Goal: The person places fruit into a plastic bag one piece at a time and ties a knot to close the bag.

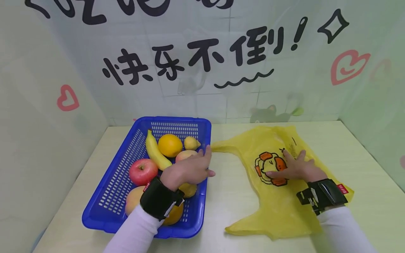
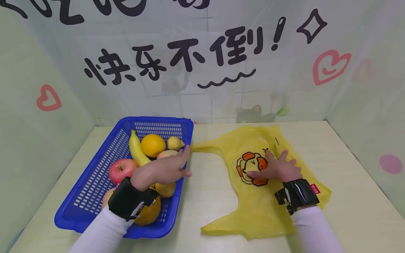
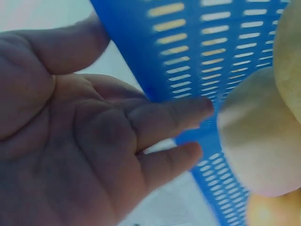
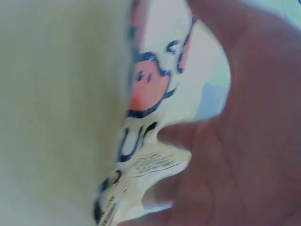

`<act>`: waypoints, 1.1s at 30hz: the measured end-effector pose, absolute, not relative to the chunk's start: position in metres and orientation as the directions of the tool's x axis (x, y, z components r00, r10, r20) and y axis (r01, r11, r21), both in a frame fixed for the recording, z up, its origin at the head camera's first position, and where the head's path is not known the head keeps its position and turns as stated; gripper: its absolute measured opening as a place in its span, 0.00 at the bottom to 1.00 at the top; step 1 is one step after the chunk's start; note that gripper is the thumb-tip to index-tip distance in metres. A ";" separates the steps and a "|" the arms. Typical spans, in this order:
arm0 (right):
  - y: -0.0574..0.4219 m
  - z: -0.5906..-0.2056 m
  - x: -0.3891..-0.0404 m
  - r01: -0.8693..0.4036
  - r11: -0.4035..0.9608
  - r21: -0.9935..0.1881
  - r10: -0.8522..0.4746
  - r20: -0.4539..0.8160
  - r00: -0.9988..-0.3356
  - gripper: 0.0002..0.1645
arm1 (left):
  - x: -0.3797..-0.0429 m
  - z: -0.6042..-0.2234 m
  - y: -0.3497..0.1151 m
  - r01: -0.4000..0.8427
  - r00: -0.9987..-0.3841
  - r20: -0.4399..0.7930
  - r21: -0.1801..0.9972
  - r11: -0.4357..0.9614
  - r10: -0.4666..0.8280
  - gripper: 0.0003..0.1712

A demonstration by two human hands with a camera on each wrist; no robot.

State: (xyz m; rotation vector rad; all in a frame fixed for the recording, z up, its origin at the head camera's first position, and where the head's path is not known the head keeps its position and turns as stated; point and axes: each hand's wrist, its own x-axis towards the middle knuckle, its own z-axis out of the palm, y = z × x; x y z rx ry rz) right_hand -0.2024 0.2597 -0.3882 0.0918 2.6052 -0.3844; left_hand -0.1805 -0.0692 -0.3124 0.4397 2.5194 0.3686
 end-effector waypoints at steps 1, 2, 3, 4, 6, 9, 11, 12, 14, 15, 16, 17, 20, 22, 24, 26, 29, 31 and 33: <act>0.260 -0.387 -0.203 0.120 0.959 -0.258 -0.015 -0.469 -0.883 0.75 | -0.178 -0.312 -0.067 0.243 -0.802 -0.461 0.329 0.913 0.380 0.44; 0.259 -0.386 -0.204 0.098 0.961 -0.258 -0.027 -0.439 -0.898 0.72 | -0.176 -0.312 -0.065 0.257 -0.811 -0.448 0.307 0.916 0.378 0.43; 0.259 -0.386 -0.205 0.076 0.963 -0.260 -0.041 -0.415 -0.909 0.70 | -0.173 -0.312 -0.063 0.269 -0.819 -0.435 0.285 0.920 0.375 0.42; 0.258 -0.386 -0.206 0.047 0.965 -0.258 -0.060 -0.392 -0.918 0.67 | -0.171 -0.312 -0.061 0.282 -0.826 -0.424 0.261 0.923 0.372 0.40; 0.257 -0.387 -0.208 0.010 0.965 -0.263 -0.096 -0.388 -0.917 0.65 | -0.168 -0.312 -0.059 0.294 -0.833 -0.408 0.242 0.925 0.372 0.39; 0.255 -0.392 -0.210 -0.003 0.959 -0.284 -0.135 -0.445 -0.885 0.68 | -0.166 -0.312 -0.058 0.292 -0.842 -0.397 0.236 0.927 0.366 0.38; 0.254 -0.396 -0.210 0.016 0.957 -0.290 -0.133 -0.487 -0.863 0.71 | -0.163 -0.312 -0.057 0.310 -0.845 -0.384 0.214 0.926 0.371 0.37; 0.253 -0.397 -0.210 0.027 0.956 -0.291 -0.128 -0.500 -0.857 0.72 | -0.161 -0.312 -0.056 0.323 -0.847 -0.376 0.197 0.926 0.376 0.36; 0.252 -0.399 -0.209 0.032 0.958 -0.284 -0.119 -0.498 -0.859 0.73 | -0.155 -0.311 -0.052 0.370 -0.850 -0.350 0.133 0.919 0.393 0.35; 0.251 -0.399 -0.209 0.039 0.958 -0.283 -0.111 -0.495 -0.861 0.73 | -0.151 -0.311 -0.050 0.397 -0.850 -0.337 0.094 0.913 0.405 0.35; 0.251 -0.399 -0.210 0.038 0.960 -0.279 -0.109 -0.491 -0.864 0.73 | -0.147 -0.310 -0.047 0.423 -0.847 -0.331 0.053 0.905 0.415 0.34; 0.250 -0.399 -0.210 0.037 0.962 -0.272 -0.104 -0.485 -0.868 0.73 | -0.141 -0.310 -0.043 0.446 -0.843 -0.327 0.018 0.895 0.427 0.34; 0.250 -0.395 -0.211 0.036 0.969 -0.245 -0.088 -0.478 -0.874 0.74 | -0.123 -0.309 -0.031 0.515 -0.818 -0.334 -0.060 0.855 0.469 0.34; 0.250 -0.391 -0.213 0.025 0.973 -0.231 -0.089 -0.471 -0.877 0.73 | -0.112 -0.309 -0.023 0.548 -0.800 -0.352 -0.096 0.831 0.487 0.36; 0.249 -0.386 -0.214 0.010 0.974 -0.227 -0.096 -0.449 -0.888 0.69 | -0.102 -0.310 -0.016 0.565 -0.790 -0.361 -0.120 0.816 0.495 0.37; 0.245 -0.382 -0.215 -0.036 0.969 -0.246 -0.136 -0.404 -0.905 0.59 | -0.093 -0.311 -0.011 0.571 -0.791 -0.363 -0.150 0.807 0.493 0.37; 0.236 -0.379 -0.217 -0.115 0.950 -0.292 -0.212 -0.328 -0.920 0.35 | -0.082 -0.315 -0.002 0.578 -0.795 -0.351 -0.192 0.793 0.495 0.34; 0.228 -0.380 -0.219 -0.147 0.932 -0.330 -0.256 -0.315 -0.914 0.30 | -0.075 -0.320 0.006 0.583 -0.799 -0.325 -0.208 0.785 0.507 0.32; 0.221 -0.383 -0.221 -0.149 0.922 -0.358 -0.277 -0.337 -0.900 0.31 | -0.068 -0.327 0.017 0.580 -0.810 -0.247 -0.215 0.786 0.531 0.30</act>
